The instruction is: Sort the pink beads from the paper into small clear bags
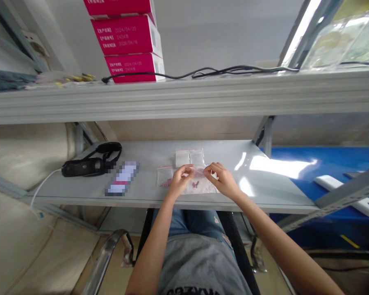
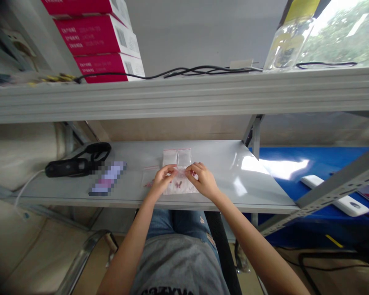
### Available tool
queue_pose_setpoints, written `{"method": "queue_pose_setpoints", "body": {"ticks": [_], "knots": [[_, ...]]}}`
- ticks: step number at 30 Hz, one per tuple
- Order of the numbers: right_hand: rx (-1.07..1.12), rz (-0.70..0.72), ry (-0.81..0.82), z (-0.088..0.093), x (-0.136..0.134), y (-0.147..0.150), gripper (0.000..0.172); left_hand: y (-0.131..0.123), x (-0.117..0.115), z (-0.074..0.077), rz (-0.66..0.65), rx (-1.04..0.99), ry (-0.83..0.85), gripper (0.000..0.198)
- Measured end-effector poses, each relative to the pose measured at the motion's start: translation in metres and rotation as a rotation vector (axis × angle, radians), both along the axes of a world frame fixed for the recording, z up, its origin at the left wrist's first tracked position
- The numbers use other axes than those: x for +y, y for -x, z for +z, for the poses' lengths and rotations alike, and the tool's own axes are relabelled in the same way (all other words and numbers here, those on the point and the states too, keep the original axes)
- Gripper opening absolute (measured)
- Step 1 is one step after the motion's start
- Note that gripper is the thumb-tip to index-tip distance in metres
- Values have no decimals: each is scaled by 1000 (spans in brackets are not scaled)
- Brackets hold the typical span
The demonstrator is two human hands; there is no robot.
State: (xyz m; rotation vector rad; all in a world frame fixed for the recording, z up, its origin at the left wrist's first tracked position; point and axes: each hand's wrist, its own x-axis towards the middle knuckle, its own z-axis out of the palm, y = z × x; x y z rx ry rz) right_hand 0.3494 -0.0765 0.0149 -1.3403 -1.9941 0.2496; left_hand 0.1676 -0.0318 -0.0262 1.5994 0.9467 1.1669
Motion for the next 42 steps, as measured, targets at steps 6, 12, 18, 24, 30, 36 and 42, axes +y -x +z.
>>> {"method": "queue_pose_setpoints", "body": {"ticks": [6, 12, 18, 24, 30, 36, 42], "knots": [[370, -79, 81, -5, 4, -4, 34, -13, 2, 9, 25, -122, 12, 27], [619, 70, 431, -10, 8, 2, 40, -21, 0, 15, 18, -202, 26, 26], [768, 57, 444, -19, 12, 7, 33, -26, 0, 10, 59, -140, -2, 26], [788, 23, 338, -28, 16, 6, 37, -29, -5, 11, 126, -95, -84, 28], [833, 7, 276, -27, 16, 7, 35, -29, -9, 17, 163, -56, -169, 25], [793, -44, 263, -23, 14, 4, 35, -34, -8, 13, 149, -120, -141, 25], [792, 8, 260, -20, 11, 5, 31, -36, -9, 14, 115, -92, -133, 25]]}}
